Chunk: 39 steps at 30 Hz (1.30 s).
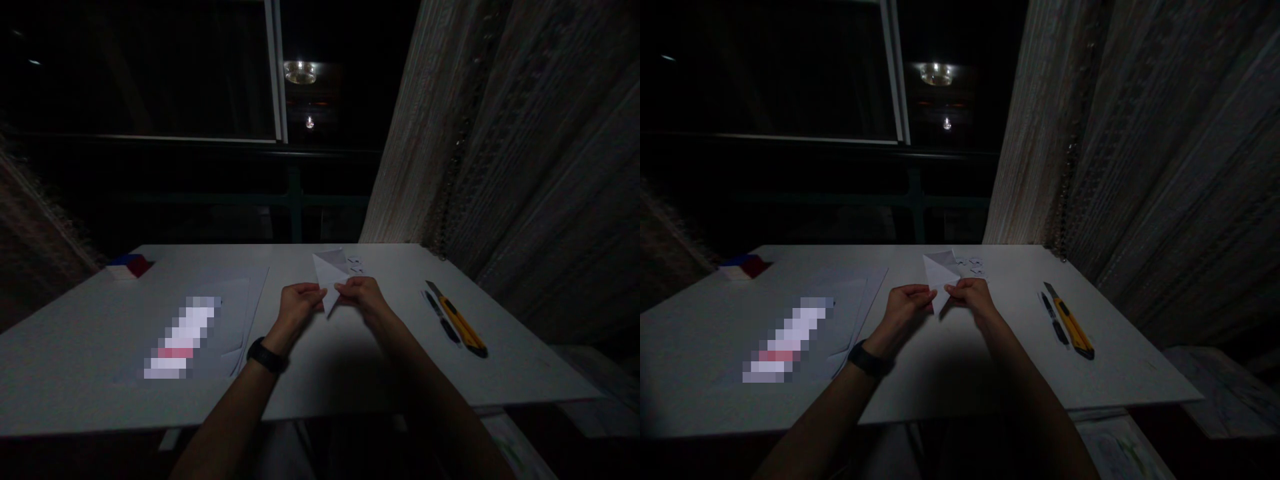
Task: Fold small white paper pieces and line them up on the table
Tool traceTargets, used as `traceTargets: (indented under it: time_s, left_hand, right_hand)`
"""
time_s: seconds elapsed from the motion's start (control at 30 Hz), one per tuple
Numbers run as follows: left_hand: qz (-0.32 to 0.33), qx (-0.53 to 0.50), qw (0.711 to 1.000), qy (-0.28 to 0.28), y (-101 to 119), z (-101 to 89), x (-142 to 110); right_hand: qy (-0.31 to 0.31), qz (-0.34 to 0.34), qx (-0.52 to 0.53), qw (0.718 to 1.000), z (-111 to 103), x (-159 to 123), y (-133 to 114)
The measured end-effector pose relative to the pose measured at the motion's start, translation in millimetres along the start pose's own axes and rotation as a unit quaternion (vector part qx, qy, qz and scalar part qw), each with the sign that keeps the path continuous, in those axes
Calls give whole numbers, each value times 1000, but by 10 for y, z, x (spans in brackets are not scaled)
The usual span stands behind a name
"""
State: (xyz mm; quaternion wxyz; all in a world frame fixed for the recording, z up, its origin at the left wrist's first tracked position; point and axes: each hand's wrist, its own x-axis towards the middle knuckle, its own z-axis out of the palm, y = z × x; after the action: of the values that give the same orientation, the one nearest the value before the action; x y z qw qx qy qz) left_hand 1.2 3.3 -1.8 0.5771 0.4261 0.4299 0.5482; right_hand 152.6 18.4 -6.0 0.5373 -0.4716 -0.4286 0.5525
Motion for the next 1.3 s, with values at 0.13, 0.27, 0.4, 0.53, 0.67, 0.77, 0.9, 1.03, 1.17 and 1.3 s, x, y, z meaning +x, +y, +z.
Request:
traceTargets:
  time_s: [0.13, 0.27, 0.4, 0.53, 0.67, 0.77, 0.9, 1.03, 1.17, 1.3]
  left_hand:
    - [-1, 7, 1000, 16, 14, 7, -10]
    - [-7, 7, 1000, 17, 20, 2, -14]
    - [-14, 11, 1000, 4, 7, -14, -3]
    - [-24, 1, 1000, -10, -2, -41, 12]
    - [-40, -10, 999, -26, 20, -69, 12]
    - [-44, -5, 999, -21, 42, -71, 2]
    - [-44, -7, 999, -10, 52, -57, -8]
    - [-44, -11, 999, -11, 41, -56, 0]
    - [-43, -16, 999, -8, 28, -76, 25]
    - [-33, -22, 999, 3, 16, -89, 47]
  right_hand:
    - [18, -7, 17, 1000, -11, 12, 11]
    - [27, -7, 24, 999, -27, 28, 13]
    - [30, -8, 34, 999, -41, 29, 7]
    - [6, 14, 56, 998, -49, 9, -9]
    - [-4, 17, 72, 997, -58, -2, -28]
    - [10, 13, 76, 997, -59, 5, -27]
    - [11, 5, 72, 997, -52, 21, -12]
    - [26, -10, 49, 998, -54, 30, -9]
    - [-4, -1, 26, 1000, -20, -2, -4]
    - [-71, 23, -36, 997, 72, -51, 45]
